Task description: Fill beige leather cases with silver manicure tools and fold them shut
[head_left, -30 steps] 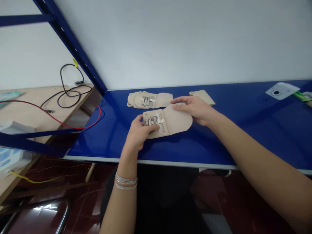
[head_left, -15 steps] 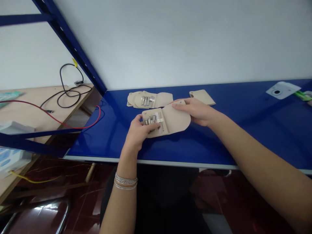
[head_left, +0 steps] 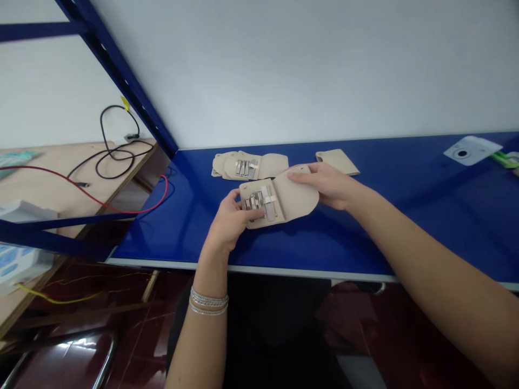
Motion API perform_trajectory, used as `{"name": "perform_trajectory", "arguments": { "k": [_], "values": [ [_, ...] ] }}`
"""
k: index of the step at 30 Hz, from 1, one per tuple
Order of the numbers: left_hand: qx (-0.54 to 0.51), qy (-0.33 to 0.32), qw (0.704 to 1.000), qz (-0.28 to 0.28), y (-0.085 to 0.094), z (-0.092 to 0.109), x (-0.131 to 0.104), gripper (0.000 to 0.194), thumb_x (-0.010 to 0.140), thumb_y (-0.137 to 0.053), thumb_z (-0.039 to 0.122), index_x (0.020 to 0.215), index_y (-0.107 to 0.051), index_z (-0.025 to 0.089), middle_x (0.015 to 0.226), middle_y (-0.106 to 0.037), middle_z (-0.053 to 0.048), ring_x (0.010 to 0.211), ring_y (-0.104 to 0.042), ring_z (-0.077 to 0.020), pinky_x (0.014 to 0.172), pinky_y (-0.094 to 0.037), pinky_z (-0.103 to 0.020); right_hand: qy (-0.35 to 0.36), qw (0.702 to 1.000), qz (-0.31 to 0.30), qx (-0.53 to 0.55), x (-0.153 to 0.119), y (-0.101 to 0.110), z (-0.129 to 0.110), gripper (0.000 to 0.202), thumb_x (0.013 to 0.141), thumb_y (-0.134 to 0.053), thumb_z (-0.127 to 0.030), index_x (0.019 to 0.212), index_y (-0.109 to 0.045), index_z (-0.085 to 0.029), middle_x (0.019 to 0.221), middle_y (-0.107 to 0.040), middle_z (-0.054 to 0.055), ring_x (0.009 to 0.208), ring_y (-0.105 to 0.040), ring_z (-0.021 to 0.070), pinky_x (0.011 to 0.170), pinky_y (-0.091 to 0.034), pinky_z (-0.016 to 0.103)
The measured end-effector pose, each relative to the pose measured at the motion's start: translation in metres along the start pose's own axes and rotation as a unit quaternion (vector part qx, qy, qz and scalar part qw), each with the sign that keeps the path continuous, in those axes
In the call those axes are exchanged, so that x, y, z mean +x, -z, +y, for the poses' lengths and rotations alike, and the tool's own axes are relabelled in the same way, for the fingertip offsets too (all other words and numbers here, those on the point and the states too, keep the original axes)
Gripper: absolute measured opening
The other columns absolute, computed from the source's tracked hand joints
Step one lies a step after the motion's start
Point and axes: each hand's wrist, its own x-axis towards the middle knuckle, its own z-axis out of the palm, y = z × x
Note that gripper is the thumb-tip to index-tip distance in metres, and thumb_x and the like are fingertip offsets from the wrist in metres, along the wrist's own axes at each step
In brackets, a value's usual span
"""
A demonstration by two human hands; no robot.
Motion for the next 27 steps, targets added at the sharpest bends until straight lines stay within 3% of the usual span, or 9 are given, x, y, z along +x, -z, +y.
{"name": "perform_trajectory", "arguments": {
  "k": [16,27],
  "values": [
    [0.029,-0.02,0.999,0.003,-0.0003,-0.0061,0.0015,0.065,0.055,-0.085,0.014,0.112,-0.054,0.016,0.096,-0.073,-0.009,0.088,-0.07,-0.0238,0.081,-0.058,-0.04,0.005,1.0,0.001,-0.021,-0.0016,-0.0023,-0.0011,0.02,0.083,-0.069,-0.027,0.099,-0.072,-0.015,0.104,-0.073,0.011,0.077,-0.067,0.0165,0.058,-0.054,0.023],
    [0.023,-0.014,1.0,-0.006,-0.0017,-0.0028,0.0021,0.054,0.058,-0.08,0.012,0.109,-0.062,0.012,0.098,-0.073,-0.01,0.089,-0.07,-0.0233,0.087,-0.055,-0.041,0.022,0.999,0.017,-0.016,-0.0009,0.0019,-0.0038,0.008,0.081,-0.069,-0.019,0.087,-0.074,-0.017,0.093,-0.075,0.008,0.077,-0.068,0.0165,0.064,-0.056,0.024]
  ]
}}
